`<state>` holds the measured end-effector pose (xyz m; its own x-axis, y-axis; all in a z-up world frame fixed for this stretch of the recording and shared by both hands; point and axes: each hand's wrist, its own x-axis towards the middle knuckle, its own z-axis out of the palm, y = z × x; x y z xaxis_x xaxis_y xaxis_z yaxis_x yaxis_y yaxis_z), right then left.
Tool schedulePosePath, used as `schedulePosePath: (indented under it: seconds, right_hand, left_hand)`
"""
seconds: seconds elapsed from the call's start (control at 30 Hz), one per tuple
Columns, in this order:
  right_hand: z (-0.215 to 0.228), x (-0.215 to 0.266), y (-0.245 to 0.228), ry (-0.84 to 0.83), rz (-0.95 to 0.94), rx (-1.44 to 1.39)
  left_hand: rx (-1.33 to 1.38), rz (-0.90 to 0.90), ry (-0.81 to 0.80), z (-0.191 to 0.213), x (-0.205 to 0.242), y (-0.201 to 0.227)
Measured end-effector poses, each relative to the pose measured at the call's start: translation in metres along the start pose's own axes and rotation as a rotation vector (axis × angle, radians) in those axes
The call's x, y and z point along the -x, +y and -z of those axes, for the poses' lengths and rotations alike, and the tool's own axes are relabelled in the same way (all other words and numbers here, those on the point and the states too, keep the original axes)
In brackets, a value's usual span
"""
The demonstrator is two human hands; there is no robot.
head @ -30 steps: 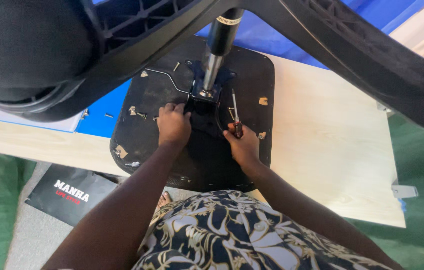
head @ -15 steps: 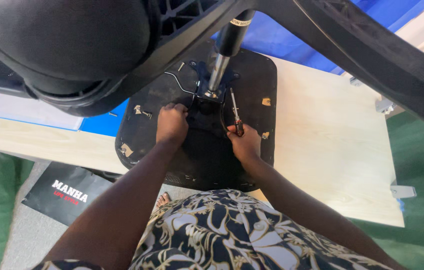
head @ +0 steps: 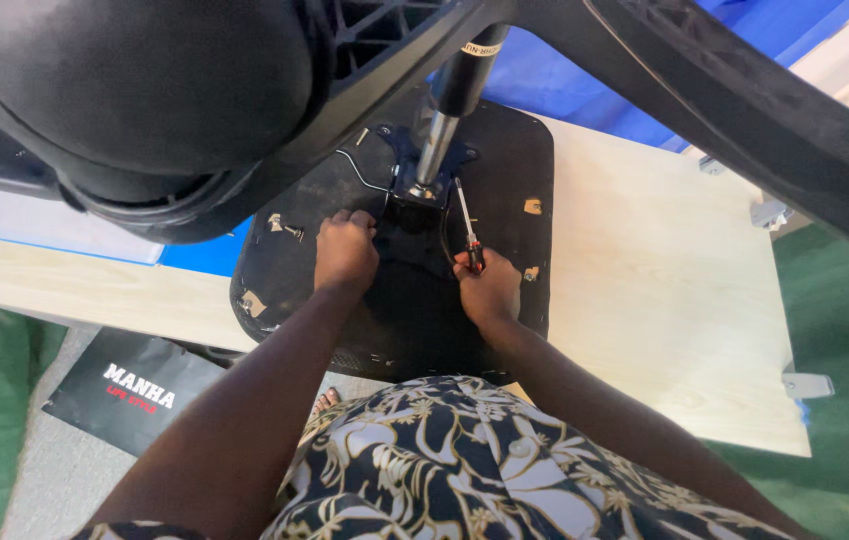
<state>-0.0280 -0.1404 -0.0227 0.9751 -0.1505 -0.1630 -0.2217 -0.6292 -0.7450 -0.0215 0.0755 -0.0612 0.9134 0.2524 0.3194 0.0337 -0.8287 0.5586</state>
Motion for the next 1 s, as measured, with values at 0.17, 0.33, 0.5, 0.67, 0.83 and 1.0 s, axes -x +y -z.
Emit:
schedulePosePath:
  seconds: [0.17,0.33,0.5,0.67,0.83,1.0]
  right_hand:
    - [0.0,-0.004,0.002,-0.02,0.041,0.03]
    - [-0.004,-0.005,0.007,0.021,0.079,0.043]
    - [-0.005,-0.005,0.006,0.04,0.068,0.025]
    - [-0.003,-0.003,0.004,0.023,0.017,0.012]
    - [-0.005,-0.003,0.007,0.027,0.035,-0.009]
    - [-0.002,-0.005,0.016,0.043,0.178,-0.104]
  left_hand:
    - [-0.006,-0.003,0.011,0.001,0.0,0.001]
    - [-0.013,0.014,0.002,0.0,0.002,0.002]
    - [-0.028,0.031,0.001,-0.003,0.001,0.003]
    - [-0.002,0.019,0.021,-0.002,0.004,0.003]
    - [0.07,-0.037,0.084,0.005,0.009,0.0]
    - [0.108,-0.055,0.209,0.015,0.029,-0.008]
